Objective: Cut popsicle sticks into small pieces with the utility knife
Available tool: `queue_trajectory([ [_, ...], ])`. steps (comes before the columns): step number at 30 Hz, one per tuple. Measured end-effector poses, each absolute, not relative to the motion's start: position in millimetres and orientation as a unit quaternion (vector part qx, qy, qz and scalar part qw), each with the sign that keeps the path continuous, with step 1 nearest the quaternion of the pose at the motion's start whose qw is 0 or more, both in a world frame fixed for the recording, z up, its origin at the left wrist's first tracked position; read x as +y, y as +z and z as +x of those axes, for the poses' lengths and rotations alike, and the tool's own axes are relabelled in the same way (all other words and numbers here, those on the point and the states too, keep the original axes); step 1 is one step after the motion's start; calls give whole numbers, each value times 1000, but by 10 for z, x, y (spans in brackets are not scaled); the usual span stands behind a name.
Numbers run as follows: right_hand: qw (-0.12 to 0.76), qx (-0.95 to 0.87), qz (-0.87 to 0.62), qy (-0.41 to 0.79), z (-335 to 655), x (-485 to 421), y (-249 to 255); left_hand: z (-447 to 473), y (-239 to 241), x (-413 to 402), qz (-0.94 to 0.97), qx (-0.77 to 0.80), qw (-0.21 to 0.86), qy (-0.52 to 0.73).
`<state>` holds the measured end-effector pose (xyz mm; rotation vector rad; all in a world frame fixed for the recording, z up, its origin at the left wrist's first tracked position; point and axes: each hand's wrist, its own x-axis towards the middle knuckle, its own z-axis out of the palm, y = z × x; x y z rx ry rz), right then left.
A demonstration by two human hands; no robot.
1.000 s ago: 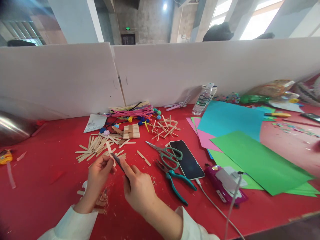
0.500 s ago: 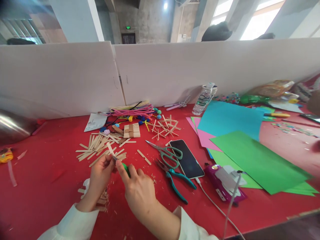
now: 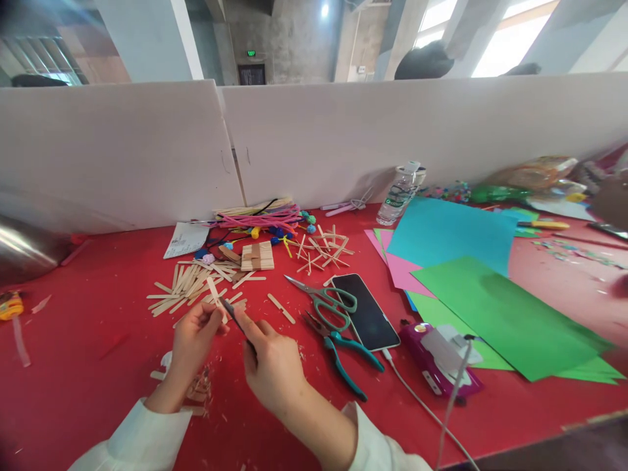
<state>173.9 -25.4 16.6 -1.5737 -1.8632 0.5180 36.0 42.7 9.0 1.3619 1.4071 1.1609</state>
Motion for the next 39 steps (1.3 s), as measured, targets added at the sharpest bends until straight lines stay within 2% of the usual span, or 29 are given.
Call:
queue_trajectory([
  [10, 292, -721, -609, 155, 1731, -267, 172, 341, 69, 407, 563, 547, 418, 458],
  [18, 133, -769, -625, -5, 1654, -324, 209, 334, -20, 427, 546, 531, 465, 452],
  [21, 102, -774, -625, -26, 1644, -337, 230, 353, 2, 423, 526, 530, 482, 458],
  [28, 201, -749, -627, 70, 1716, -302, 217, 336, 77, 420, 534, 545, 455, 460],
  [32, 256, -739, -617, 85, 1737, -300, 187, 350, 95, 418, 520, 547, 456, 471],
  [39, 269, -735, -616, 95, 1736, -296, 198, 364, 79, 405, 539, 540, 437, 477],
])
